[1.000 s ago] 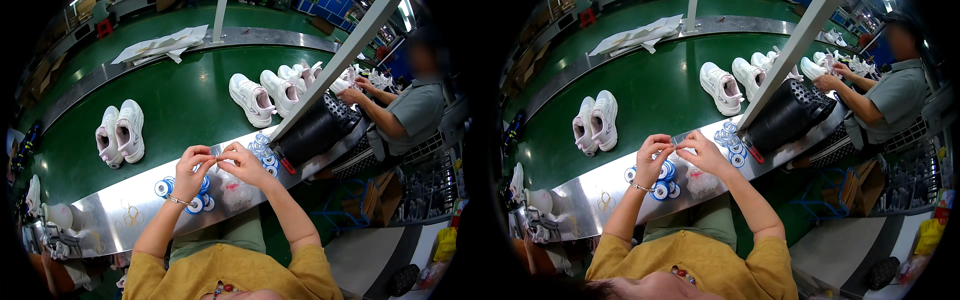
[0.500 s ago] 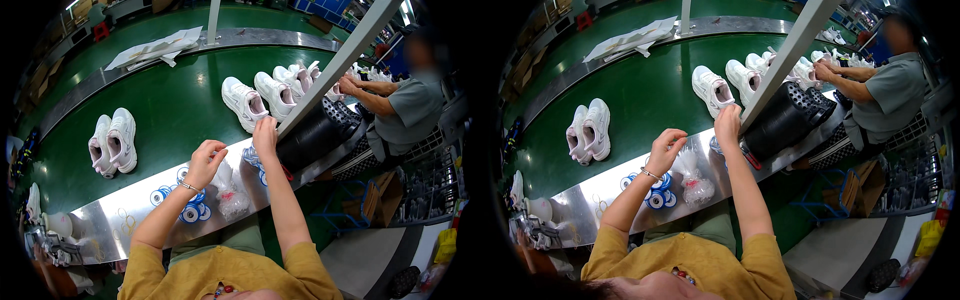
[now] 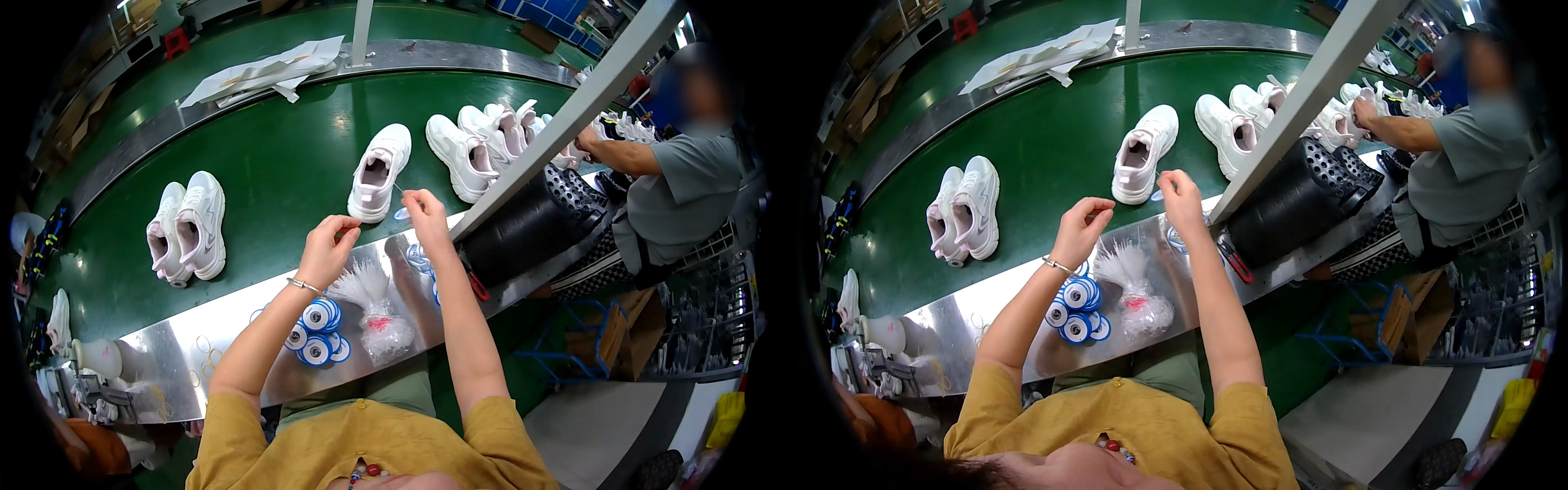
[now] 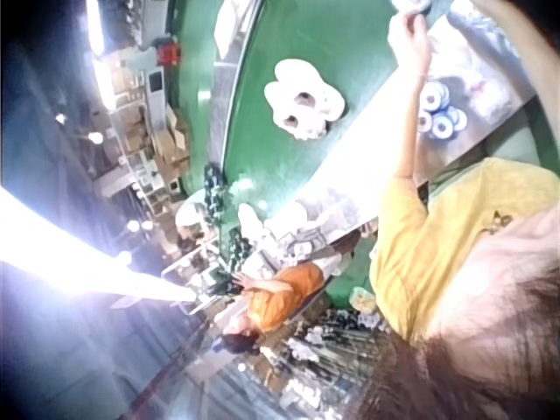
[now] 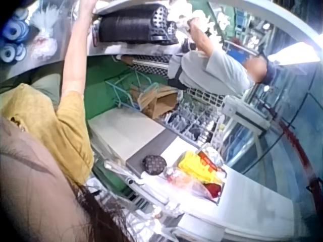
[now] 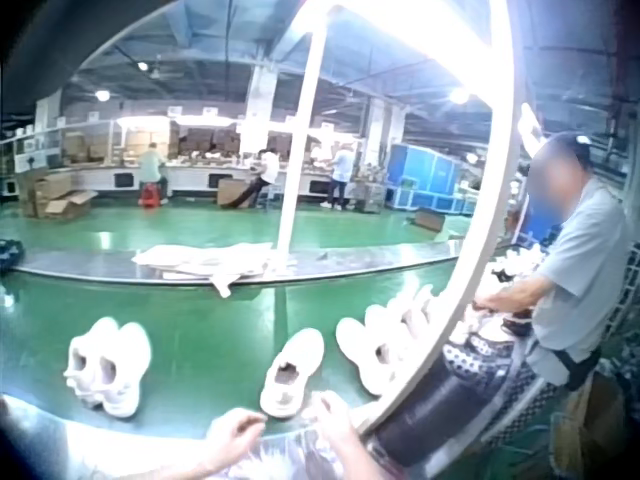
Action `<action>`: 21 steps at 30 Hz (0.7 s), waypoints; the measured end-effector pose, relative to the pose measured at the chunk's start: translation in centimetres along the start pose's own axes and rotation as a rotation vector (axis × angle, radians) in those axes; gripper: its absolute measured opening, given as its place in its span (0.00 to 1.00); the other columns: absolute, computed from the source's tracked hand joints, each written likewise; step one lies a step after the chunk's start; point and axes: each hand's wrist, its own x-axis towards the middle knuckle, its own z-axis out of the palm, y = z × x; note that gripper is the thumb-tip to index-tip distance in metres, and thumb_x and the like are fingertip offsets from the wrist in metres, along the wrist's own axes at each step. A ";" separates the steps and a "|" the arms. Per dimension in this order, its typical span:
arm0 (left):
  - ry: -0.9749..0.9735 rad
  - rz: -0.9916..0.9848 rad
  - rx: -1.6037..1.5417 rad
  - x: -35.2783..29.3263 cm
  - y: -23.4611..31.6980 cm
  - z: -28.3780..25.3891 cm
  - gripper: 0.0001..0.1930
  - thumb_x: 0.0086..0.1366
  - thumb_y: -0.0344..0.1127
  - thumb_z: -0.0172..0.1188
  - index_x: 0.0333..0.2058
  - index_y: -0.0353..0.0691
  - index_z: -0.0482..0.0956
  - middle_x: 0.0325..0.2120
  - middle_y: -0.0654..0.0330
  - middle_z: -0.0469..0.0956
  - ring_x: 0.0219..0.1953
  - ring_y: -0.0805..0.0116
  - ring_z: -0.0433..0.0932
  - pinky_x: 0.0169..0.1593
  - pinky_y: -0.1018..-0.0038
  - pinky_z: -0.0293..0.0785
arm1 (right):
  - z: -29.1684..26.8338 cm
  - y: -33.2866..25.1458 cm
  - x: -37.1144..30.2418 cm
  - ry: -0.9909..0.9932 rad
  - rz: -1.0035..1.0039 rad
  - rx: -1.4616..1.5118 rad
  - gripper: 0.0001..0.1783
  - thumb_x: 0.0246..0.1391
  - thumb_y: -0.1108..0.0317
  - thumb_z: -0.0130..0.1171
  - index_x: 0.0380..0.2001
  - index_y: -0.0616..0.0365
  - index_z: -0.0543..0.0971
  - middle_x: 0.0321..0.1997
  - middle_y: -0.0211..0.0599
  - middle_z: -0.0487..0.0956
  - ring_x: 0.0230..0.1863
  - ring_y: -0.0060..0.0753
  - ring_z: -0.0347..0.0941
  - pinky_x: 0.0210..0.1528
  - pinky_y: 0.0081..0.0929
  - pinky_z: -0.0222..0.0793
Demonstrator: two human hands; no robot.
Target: The person inserts small white plastic tags into the tongue area of white sneakers on a moving conveyor belt. They handle each shoe individually, place the tag, and move the shoe forward along the line.
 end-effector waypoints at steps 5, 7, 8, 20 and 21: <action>0.111 -0.052 -0.027 2.4 -3.7 0.5 0.10 0.59 0.29 0.57 0.38 0.31 0.76 0.32 0.55 0.78 0.32 0.70 0.77 0.38 0.76 0.73 | -2.1 -1.6 -2.1 0.013 -0.327 -0.399 0.04 0.52 0.70 0.56 0.29 0.58 0.76 0.41 0.42 0.71 0.31 0.43 0.73 0.29 0.33 0.69; 0.134 -0.140 -0.048 3.6 -4.5 0.9 0.12 0.60 0.31 0.56 0.41 0.32 0.75 0.33 0.59 0.78 0.34 0.73 0.76 0.36 0.78 0.73 | -1.6 -2.2 -3.0 -0.005 -0.362 -0.466 0.03 0.51 0.70 0.56 0.28 0.55 0.77 0.38 0.42 0.71 0.29 0.46 0.73 0.29 0.36 0.69; 0.146 -0.184 -0.059 4.2 -4.9 1.1 0.13 0.61 0.31 0.56 0.43 0.32 0.74 0.33 0.61 0.77 0.34 0.75 0.75 0.35 0.78 0.74 | -1.1 -2.0 -2.9 -0.011 -0.394 -0.498 0.02 0.51 0.69 0.57 0.28 0.55 0.77 0.38 0.42 0.71 0.29 0.47 0.73 0.29 0.37 0.68; 0.062 -0.440 -0.478 6.1 -4.7 1.9 0.10 0.63 0.31 0.53 0.41 0.33 0.74 0.34 0.58 0.78 0.35 0.73 0.77 0.35 0.79 0.75 | -0.5 -1.3 -2.0 -0.030 -0.429 -0.623 0.02 0.49 0.69 0.56 0.27 0.53 0.78 0.37 0.41 0.69 0.31 0.47 0.73 0.31 0.40 0.68; 0.066 -0.442 -0.489 6.1 -4.7 1.8 0.10 0.63 0.31 0.53 0.41 0.33 0.74 0.34 0.58 0.78 0.35 0.73 0.77 0.35 0.78 0.75 | -0.3 -1.3 -1.9 -0.045 -0.423 -0.630 0.02 0.49 0.69 0.56 0.27 0.53 0.78 0.37 0.41 0.69 0.31 0.47 0.72 0.32 0.40 0.68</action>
